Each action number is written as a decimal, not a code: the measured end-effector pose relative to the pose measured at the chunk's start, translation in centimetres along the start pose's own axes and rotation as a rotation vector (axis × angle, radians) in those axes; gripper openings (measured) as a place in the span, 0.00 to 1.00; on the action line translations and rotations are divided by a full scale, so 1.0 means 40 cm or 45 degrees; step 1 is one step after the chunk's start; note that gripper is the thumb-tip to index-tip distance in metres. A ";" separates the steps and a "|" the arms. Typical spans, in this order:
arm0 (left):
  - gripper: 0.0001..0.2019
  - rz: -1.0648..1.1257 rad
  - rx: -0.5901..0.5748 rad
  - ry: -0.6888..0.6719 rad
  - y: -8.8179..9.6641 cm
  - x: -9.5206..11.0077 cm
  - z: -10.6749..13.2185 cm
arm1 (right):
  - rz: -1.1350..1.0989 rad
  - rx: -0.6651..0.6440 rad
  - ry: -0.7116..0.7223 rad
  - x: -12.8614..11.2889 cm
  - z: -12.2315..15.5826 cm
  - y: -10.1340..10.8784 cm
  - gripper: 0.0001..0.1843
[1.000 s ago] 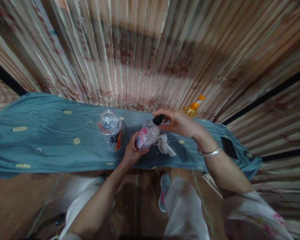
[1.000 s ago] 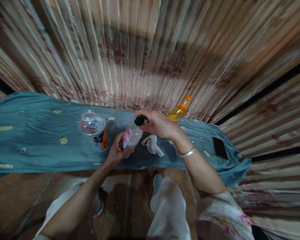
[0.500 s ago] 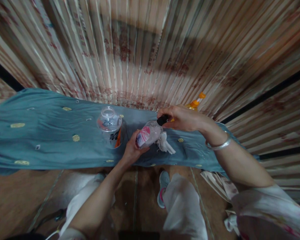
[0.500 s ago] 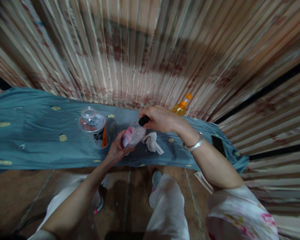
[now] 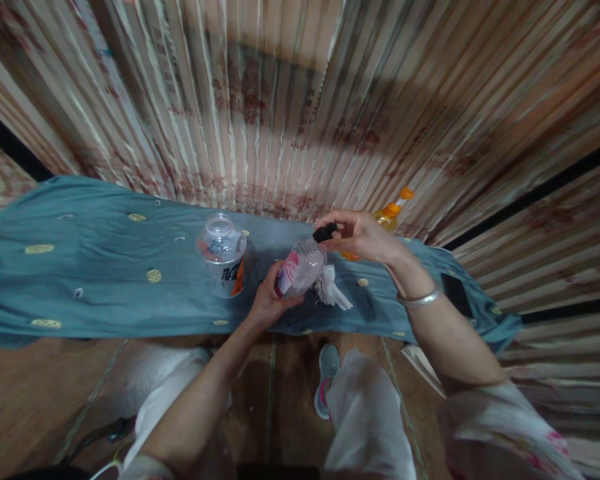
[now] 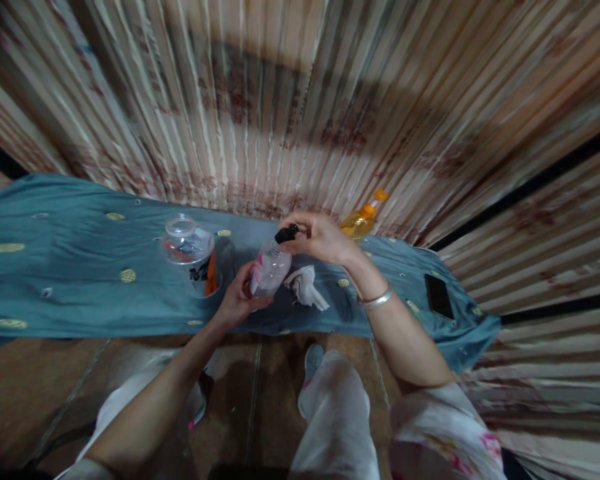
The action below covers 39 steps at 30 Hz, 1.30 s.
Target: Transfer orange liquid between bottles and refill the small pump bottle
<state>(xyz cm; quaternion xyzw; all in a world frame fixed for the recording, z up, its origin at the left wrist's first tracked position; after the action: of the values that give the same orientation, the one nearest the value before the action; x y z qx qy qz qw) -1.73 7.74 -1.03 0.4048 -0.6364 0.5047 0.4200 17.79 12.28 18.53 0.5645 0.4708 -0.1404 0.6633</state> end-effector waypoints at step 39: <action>0.48 -0.011 -0.021 0.134 -0.034 0.007 0.028 | -0.381 0.617 0.009 0.089 0.092 -0.151 0.26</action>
<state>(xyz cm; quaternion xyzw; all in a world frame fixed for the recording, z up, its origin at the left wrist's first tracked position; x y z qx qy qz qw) -0.67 6.39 -0.51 0.3769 -0.6159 0.5182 0.4584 17.01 8.31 11.71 0.6314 0.5040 -0.3432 0.4791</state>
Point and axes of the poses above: each hand's wrist, its own z-axis away from the middle knuckle, its own y-axis out of the back of the hand, x = y × z, the point moved 1 cm from there along -z, towards the middle knuckle, and after that the axes turned 11 degrees about z, right-handed, at the moved point
